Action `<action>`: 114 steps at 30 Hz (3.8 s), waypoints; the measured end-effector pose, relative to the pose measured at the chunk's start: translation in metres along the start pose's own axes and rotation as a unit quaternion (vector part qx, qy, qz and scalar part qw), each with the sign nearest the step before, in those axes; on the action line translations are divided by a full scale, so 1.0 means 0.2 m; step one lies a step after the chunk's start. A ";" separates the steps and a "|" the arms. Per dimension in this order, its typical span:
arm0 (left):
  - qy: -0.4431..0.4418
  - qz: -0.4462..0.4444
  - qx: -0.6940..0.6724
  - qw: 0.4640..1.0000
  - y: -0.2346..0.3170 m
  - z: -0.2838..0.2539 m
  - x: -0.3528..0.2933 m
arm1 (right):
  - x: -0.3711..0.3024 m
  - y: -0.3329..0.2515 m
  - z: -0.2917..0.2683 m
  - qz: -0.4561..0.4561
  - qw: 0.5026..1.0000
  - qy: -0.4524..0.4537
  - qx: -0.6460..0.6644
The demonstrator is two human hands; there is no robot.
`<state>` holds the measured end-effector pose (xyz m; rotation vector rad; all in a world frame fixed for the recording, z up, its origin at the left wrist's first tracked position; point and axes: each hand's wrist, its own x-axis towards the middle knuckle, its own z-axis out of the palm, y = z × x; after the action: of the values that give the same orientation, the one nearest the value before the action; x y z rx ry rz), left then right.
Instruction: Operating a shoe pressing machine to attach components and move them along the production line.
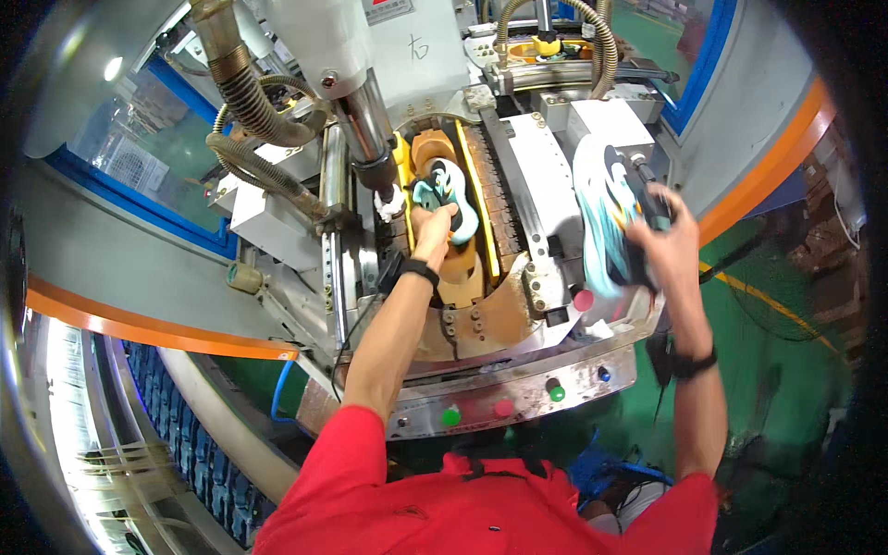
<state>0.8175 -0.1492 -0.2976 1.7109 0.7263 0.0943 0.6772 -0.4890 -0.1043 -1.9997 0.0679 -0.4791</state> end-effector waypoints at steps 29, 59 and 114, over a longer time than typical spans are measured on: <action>0.298 -0.126 -0.471 0.821 -0.55 -1.42 -2.49 | -1.08 -0.27 1.10 -0.397 0.840 -0.360 0.082; 0.819 -0.147 -0.433 0.346 -2.66 -1.99 -4.43 | -3.07 -2.68 1.24 -0.712 0.396 -0.417 0.404; 0.073 0.234 -0.456 0.855 -0.13 -1.84 -2.64 | -1.54 -1.64 0.50 -0.555 0.767 -0.290 0.144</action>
<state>0.2246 -0.1022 -0.0506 0.9133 0.2578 0.7919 0.3790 -0.1736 0.0485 -1.6032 -1.5547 -0.5079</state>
